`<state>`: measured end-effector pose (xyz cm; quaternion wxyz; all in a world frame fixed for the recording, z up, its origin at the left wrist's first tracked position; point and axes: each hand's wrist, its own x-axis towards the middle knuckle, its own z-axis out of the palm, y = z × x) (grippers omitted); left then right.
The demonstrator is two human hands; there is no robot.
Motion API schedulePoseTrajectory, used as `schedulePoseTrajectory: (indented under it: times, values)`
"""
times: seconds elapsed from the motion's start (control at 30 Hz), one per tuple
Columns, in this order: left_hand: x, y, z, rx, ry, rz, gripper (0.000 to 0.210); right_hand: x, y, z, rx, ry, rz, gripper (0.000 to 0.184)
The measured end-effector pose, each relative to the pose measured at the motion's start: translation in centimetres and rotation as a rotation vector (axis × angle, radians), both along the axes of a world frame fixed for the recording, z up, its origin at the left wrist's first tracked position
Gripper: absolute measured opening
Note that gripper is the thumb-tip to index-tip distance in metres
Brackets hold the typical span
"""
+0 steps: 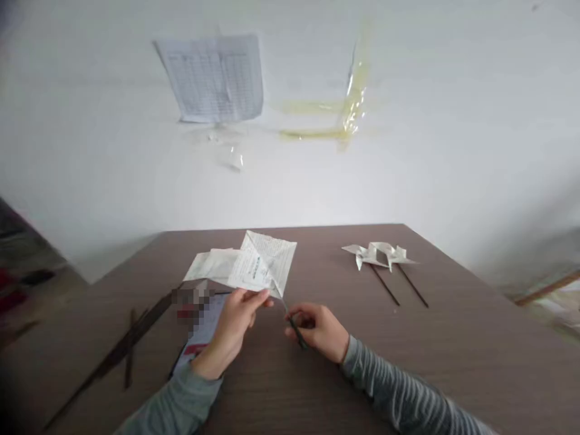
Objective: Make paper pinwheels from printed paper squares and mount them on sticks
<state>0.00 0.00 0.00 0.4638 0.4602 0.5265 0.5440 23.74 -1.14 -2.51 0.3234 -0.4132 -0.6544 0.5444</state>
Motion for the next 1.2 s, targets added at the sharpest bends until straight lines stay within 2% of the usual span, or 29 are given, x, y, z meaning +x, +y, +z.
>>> schedulePoseTrajectory:
  times: [0.7,1.0,1.2]
  values:
    - [0.1,0.0,-0.1,0.003,-0.067,-0.008,0.047,-0.4,-0.1,-0.3,-0.028,0.061,-0.044,0.066]
    - [0.2,0.0,-0.1,0.001,-0.067,-0.010,0.043,-0.6,-0.4,0.6,-0.017,0.052,-0.065,0.061]
    - [0.2,-0.2,0.1,-0.010,-0.050,-0.026,0.043,-0.6,-0.4,1.1,-0.026,0.043,-0.086,0.065]
